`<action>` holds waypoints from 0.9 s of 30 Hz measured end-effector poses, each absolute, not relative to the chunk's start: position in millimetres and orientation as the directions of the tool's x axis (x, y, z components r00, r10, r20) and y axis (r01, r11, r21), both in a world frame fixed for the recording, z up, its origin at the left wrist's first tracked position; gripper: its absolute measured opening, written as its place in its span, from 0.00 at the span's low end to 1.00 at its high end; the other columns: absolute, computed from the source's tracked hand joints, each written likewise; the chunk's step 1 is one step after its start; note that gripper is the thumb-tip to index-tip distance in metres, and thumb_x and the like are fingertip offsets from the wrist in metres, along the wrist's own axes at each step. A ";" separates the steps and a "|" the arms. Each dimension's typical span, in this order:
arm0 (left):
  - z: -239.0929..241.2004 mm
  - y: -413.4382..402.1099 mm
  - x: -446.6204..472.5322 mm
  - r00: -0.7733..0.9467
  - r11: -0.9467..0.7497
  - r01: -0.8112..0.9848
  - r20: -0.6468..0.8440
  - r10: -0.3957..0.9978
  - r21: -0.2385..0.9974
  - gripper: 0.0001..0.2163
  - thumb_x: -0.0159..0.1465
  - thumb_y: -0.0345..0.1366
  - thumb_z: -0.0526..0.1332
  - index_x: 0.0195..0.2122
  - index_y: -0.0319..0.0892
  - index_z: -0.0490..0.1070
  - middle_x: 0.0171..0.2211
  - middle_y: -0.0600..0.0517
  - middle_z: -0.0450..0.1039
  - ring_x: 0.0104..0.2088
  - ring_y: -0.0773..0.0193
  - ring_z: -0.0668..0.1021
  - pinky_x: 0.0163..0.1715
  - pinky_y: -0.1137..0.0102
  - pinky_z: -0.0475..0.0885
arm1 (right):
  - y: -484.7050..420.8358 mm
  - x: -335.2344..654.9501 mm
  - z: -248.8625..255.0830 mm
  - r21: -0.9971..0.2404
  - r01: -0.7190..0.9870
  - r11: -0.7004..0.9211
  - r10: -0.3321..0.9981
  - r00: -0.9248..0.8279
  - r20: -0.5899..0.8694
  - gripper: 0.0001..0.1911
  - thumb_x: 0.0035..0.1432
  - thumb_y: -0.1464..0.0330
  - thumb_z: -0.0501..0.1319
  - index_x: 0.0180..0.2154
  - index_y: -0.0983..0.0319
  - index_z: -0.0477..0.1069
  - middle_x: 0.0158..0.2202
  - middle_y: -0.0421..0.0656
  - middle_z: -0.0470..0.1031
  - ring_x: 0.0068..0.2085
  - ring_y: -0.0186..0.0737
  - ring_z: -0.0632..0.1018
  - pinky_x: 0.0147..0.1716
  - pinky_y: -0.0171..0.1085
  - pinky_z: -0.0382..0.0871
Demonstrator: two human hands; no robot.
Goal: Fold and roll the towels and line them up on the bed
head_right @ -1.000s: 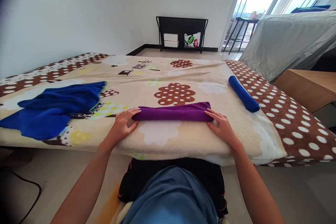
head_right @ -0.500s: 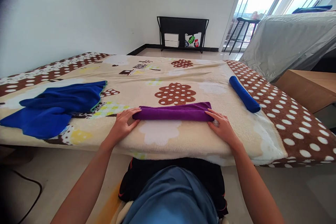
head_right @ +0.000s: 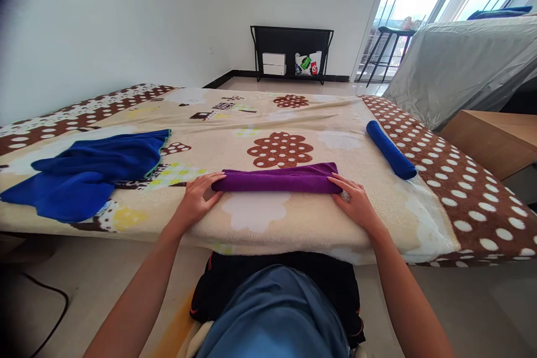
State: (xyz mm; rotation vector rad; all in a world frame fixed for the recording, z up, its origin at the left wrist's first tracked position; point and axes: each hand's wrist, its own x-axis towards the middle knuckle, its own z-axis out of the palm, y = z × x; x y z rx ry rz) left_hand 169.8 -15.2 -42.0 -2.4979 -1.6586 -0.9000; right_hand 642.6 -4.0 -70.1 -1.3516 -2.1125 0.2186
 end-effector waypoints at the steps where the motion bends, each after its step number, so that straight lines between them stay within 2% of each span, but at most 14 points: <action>1: -41.9 -15.3 170.0 0.273 -0.439 0.848 0.464 0.843 0.297 0.18 0.69 0.37 0.56 0.60 0.50 0.65 0.60 0.51 0.69 0.60 0.54 0.69 0.58 0.59 0.57 | -3.9 642.4 -70.0 -0.446 0.765 0.466 0.866 -0.289 0.409 0.26 0.65 0.63 0.57 0.63 0.46 0.62 0.65 0.37 0.65 0.64 0.46 0.68 0.63 0.52 0.59; 9: -41.4 -15.7 169.5 0.293 -0.443 0.849 0.440 0.849 0.289 0.19 0.69 0.36 0.55 0.61 0.50 0.63 0.61 0.50 0.68 0.61 0.54 0.68 0.57 0.59 0.57 | -1.9 642.7 -71.6 -0.441 0.773 0.457 0.870 -0.284 0.402 0.26 0.65 0.63 0.57 0.63 0.46 0.62 0.65 0.37 0.65 0.63 0.47 0.69 0.63 0.52 0.59; 13: -39.5 -7.8 170.1 0.311 -0.441 0.845 0.392 0.866 0.303 0.20 0.68 0.36 0.55 0.62 0.50 0.63 0.62 0.49 0.67 0.61 0.53 0.68 0.56 0.58 0.57 | 5.8 642.3 -71.1 -0.461 0.767 0.446 0.878 -0.276 0.391 0.24 0.65 0.60 0.57 0.62 0.48 0.64 0.63 0.39 0.68 0.61 0.49 0.70 0.61 0.53 0.60; 20: -33.1 10.5 170.5 0.225 -0.413 0.747 0.386 0.895 0.522 0.18 0.67 0.44 0.58 0.56 0.46 0.69 0.55 0.48 0.72 0.56 0.52 0.71 0.58 0.57 0.61 | 17.8 641.7 -63.7 -0.508 0.744 0.435 0.882 -0.238 0.407 0.20 0.64 0.55 0.58 0.54 0.55 0.71 0.49 0.45 0.77 0.51 0.49 0.74 0.53 0.50 0.66; 25: -29.8 1.5 164.9 0.152 -0.342 0.655 0.326 0.933 0.674 0.18 0.67 0.48 0.56 0.55 0.46 0.67 0.49 0.50 0.74 0.46 0.57 0.76 0.47 0.64 0.70 | 14.3 646.5 -61.8 -0.533 0.728 0.430 0.884 -0.221 0.412 0.17 0.65 0.54 0.56 0.44 0.58 0.74 0.41 0.44 0.77 0.44 0.44 0.76 0.46 0.43 0.70; 27: -29.7 -1.6 164.4 0.149 -0.326 0.653 0.306 0.940 0.684 0.17 0.68 0.47 0.54 0.53 0.46 0.67 0.46 0.51 0.75 0.42 0.58 0.77 0.42 0.67 0.71 | 14.7 646.0 -61.5 -0.521 0.736 0.432 0.884 -0.228 0.409 0.17 0.65 0.54 0.55 0.39 0.58 0.74 0.39 0.44 0.77 0.42 0.43 0.76 0.44 0.41 0.70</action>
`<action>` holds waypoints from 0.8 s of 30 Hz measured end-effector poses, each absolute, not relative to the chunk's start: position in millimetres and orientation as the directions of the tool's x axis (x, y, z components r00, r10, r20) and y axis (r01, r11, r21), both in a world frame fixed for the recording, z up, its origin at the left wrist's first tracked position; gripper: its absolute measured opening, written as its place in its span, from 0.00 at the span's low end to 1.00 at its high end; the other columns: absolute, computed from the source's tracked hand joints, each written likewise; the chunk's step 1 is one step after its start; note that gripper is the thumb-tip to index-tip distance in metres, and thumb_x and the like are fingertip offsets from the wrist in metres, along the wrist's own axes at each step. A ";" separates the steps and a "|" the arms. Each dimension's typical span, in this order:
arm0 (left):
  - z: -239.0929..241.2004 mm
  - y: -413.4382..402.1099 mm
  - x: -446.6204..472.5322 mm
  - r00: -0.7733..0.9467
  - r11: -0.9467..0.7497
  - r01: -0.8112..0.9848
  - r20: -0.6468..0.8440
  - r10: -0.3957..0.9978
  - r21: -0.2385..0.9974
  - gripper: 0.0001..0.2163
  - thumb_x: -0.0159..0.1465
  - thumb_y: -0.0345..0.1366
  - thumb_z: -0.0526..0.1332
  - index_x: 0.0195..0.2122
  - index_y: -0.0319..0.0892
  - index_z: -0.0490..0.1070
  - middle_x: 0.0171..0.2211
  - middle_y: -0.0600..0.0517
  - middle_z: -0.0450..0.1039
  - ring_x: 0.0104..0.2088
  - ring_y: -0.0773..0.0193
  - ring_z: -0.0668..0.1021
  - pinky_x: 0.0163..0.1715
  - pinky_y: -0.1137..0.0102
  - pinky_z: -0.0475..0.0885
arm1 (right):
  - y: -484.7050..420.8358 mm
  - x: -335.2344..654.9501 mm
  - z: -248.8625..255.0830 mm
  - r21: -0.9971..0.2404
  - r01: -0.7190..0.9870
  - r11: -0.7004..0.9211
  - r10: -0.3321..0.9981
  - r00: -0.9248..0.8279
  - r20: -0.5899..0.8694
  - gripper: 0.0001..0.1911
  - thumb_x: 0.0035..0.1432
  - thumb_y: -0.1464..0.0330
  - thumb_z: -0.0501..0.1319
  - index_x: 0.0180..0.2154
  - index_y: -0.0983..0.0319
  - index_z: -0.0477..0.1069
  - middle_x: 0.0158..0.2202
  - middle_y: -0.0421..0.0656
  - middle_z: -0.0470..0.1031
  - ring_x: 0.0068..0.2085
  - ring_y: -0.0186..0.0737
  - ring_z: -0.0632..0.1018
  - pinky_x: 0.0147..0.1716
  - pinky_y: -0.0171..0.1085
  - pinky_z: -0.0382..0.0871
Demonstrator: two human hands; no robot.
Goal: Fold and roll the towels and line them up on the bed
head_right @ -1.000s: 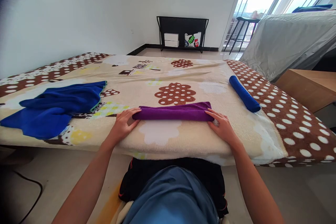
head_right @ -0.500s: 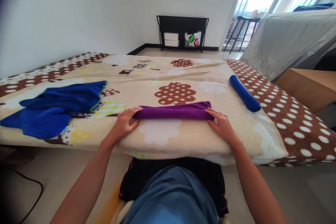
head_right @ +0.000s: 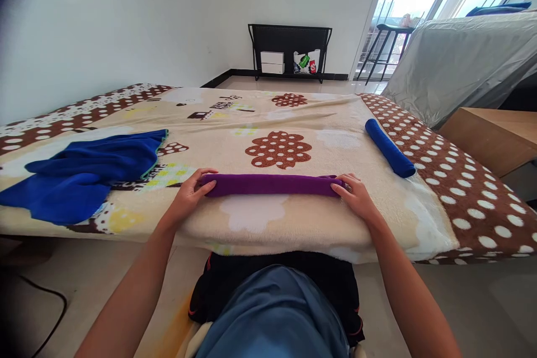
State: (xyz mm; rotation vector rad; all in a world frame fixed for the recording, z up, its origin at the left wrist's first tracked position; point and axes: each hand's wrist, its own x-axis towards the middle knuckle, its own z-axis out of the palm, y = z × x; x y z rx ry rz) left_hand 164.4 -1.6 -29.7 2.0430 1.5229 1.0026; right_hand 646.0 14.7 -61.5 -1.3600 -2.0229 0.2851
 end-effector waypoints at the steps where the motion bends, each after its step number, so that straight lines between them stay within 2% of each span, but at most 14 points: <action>1: -29.8 -2.1 165.4 0.145 -0.326 0.684 0.316 0.938 0.653 0.16 0.68 0.47 0.53 0.52 0.45 0.68 0.45 0.51 0.76 0.42 0.58 0.77 0.42 0.66 0.71 | 15.3 644.1 -61.2 -0.508 0.749 0.426 0.883 -0.221 0.414 0.17 0.66 0.55 0.54 0.38 0.59 0.74 0.39 0.44 0.77 0.42 0.44 0.76 0.44 0.42 0.70; 3: -29.0 -1.6 170.5 0.114 -0.314 0.759 0.359 0.926 0.570 0.15 0.67 0.44 0.53 0.48 0.44 0.71 0.44 0.49 0.76 0.45 0.55 0.76 0.47 0.62 0.69 | 15.9 636.0 -60.1 -0.469 0.788 0.399 0.878 -0.180 0.444 0.16 0.66 0.58 0.52 0.40 0.60 0.74 0.42 0.47 0.77 0.45 0.47 0.76 0.47 0.47 0.67; 6: -22.7 -0.2 189.4 0.111 -0.310 0.852 0.435 0.894 0.421 0.13 0.64 0.35 0.54 0.46 0.44 0.74 0.52 0.45 0.74 0.56 0.48 0.71 0.59 0.52 0.58 | 12.8 611.0 -54.8 -0.383 0.837 0.391 0.849 -0.168 0.501 0.17 0.65 0.67 0.49 0.50 0.61 0.72 0.51 0.51 0.75 0.53 0.53 0.73 0.56 0.55 0.59; 8: -15.4 0.1 210.5 0.246 -0.381 0.889 0.439 0.864 0.252 0.17 0.61 0.29 0.53 0.50 0.43 0.72 0.57 0.44 0.72 0.58 0.49 0.70 0.61 0.51 0.55 | 8.5 586.9 -48.6 -0.315 0.833 0.455 0.822 -0.256 0.509 0.22 0.63 0.72 0.49 0.56 0.60 0.69 0.56 0.50 0.73 0.57 0.52 0.71 0.59 0.55 0.55; 10: -8.8 0.8 236.6 0.419 -0.493 0.862 0.381 0.824 0.121 0.21 0.60 0.27 0.53 0.55 0.42 0.70 0.57 0.43 0.72 0.57 0.51 0.72 0.59 0.55 0.59 | 4.7 560.3 -41.8 -0.252 0.797 0.548 0.783 -0.383 0.490 0.26 0.60 0.73 0.52 0.61 0.59 0.65 0.60 0.47 0.70 0.60 0.49 0.70 0.61 0.52 0.55; 13: -7.3 4.4 275.0 0.549 -0.599 0.797 0.318 0.773 0.079 0.22 0.64 0.34 0.57 0.59 0.39 0.66 0.56 0.42 0.73 0.55 0.52 0.73 0.57 0.59 0.63 | 3.3 526.1 -35.0 -0.186 0.741 0.646 0.723 -0.515 0.460 0.31 0.62 0.67 0.56 0.65 0.57 0.59 0.64 0.47 0.66 0.63 0.49 0.67 0.63 0.51 0.57; 17: -20.3 12.0 295.4 0.572 -0.615 0.787 0.315 0.758 0.052 0.24 0.68 0.45 0.57 0.63 0.40 0.63 0.58 0.40 0.70 0.57 0.48 0.71 0.56 0.56 0.62 | 9.3 510.6 -35.5 -0.146 0.730 0.668 0.703 -0.553 0.448 0.32 0.65 0.62 0.55 0.68 0.57 0.53 0.64 0.49 0.66 0.63 0.52 0.67 0.62 0.54 0.59; 24: -32.7 15.1 247.1 0.532 -0.566 0.824 0.318 0.785 0.018 0.25 0.70 0.47 0.54 0.66 0.43 0.60 0.57 0.40 0.70 0.56 0.46 0.71 0.56 0.55 0.60 | 17.2 551.0 -41.9 -0.130 0.765 0.631 0.730 -0.527 0.436 0.29 0.68 0.59 0.54 0.67 0.57 0.56 0.62 0.49 0.68 0.60 0.52 0.70 0.61 0.53 0.60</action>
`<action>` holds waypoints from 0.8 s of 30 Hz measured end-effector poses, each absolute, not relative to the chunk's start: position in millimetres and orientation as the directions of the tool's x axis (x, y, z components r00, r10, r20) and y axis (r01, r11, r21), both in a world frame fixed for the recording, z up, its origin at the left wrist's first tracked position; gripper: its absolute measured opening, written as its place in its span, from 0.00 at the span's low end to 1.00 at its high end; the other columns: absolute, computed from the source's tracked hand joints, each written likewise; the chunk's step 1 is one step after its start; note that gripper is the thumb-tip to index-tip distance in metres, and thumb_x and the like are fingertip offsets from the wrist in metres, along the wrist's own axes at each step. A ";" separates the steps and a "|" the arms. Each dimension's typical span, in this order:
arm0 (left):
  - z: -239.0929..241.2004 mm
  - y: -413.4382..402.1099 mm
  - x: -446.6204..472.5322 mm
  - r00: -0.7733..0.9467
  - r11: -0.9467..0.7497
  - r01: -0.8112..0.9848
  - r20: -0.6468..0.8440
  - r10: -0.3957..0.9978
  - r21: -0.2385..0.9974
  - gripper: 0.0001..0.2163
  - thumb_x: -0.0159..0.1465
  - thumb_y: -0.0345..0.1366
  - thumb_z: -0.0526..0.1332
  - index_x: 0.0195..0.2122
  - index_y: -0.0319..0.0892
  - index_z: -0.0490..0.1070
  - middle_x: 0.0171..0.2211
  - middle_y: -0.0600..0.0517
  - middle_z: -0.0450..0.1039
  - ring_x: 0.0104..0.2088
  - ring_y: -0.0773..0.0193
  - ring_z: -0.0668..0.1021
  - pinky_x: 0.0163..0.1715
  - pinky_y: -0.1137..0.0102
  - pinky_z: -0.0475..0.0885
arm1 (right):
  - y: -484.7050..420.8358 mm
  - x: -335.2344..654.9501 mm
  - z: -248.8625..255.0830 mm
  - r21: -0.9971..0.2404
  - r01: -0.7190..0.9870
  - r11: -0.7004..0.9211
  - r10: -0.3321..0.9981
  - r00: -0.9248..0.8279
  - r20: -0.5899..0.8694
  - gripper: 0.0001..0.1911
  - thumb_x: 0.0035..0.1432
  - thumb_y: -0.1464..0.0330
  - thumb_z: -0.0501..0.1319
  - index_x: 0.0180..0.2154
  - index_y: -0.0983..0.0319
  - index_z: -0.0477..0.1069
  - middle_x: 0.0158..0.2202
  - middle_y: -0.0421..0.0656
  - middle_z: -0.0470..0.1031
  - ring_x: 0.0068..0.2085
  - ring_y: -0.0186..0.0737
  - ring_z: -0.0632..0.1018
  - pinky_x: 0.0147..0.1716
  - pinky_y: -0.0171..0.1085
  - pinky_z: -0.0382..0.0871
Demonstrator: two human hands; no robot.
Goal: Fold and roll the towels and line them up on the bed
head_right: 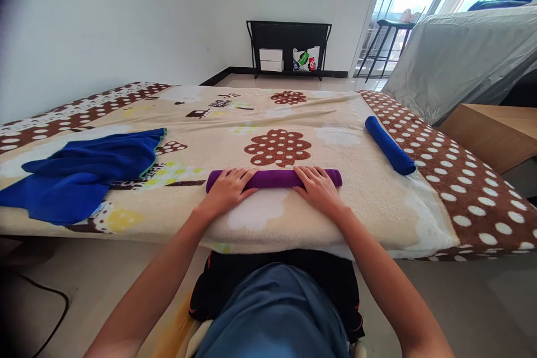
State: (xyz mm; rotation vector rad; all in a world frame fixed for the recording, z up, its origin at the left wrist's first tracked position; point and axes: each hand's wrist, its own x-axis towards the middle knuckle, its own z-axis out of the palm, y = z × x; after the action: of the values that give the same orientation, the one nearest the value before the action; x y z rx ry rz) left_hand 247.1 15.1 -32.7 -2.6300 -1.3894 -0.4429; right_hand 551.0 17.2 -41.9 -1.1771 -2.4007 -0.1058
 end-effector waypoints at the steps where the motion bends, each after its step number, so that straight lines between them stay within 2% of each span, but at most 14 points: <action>1: -32.7 15.4 239.5 0.528 -0.561 0.828 0.317 0.788 0.016 0.25 0.70 0.48 0.54 0.66 0.44 0.60 0.57 0.40 0.70 0.56 0.47 0.71 0.56 0.55 0.60 | 18.0 558.9 -42.8 -0.131 0.771 0.624 0.735 -0.522 0.433 0.28 0.68 0.59 0.54 0.67 0.57 0.57 0.62 0.49 0.68 0.60 0.53 0.70 0.60 0.53 0.60; 6: -32.5 19.8 213.4 0.523 -0.556 0.831 0.309 0.794 0.023 0.26 0.70 0.50 0.54 0.66 0.47 0.59 0.57 0.42 0.71 0.56 0.48 0.72 0.55 0.56 0.60 | 24.5 595.9 -47.5 -0.154 0.785 0.601 0.762 -0.503 0.409 0.30 0.67 0.56 0.55 0.66 0.56 0.57 0.60 0.48 0.70 0.58 0.53 0.72 0.58 0.54 0.63; 15: -34.2 29.2 190.1 0.518 -0.570 0.816 0.314 0.796 0.096 0.27 0.69 0.54 0.53 0.64 0.43 0.62 0.56 0.42 0.72 0.55 0.48 0.72 0.55 0.56 0.62 | 39.5 625.9 -58.3 -0.263 0.779 0.569 0.803 -0.458 0.382 0.29 0.64 0.54 0.57 0.64 0.53 0.62 0.58 0.45 0.73 0.58 0.52 0.73 0.56 0.53 0.65; 20: -35.3 30.5 186.9 0.502 -0.564 0.814 0.321 0.803 0.138 0.26 0.68 0.53 0.55 0.62 0.44 0.64 0.55 0.42 0.73 0.54 0.47 0.72 0.55 0.55 0.62 | 42.1 627.1 -50.1 -0.314 0.777 0.546 0.823 -0.427 0.375 0.25 0.62 0.54 0.59 0.58 0.54 0.69 0.51 0.45 0.78 0.52 0.51 0.77 0.53 0.52 0.68; 24: -36.0 29.7 187.1 0.485 -0.559 0.806 0.325 0.812 0.194 0.26 0.68 0.52 0.55 0.61 0.42 0.65 0.55 0.41 0.73 0.55 0.46 0.72 0.56 0.53 0.62 | 38.7 631.0 -16.2 -0.337 0.778 0.531 0.837 -0.416 0.356 0.21 0.60 0.52 0.61 0.52 0.53 0.74 0.45 0.42 0.80 0.45 0.49 0.79 0.47 0.49 0.71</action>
State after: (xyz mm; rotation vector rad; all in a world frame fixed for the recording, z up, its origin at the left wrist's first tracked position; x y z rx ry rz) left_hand 187.1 29.7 -36.0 -2.7199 -1.4819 -0.6084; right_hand 631.0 38.7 -16.2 -1.3116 -2.2900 0.1633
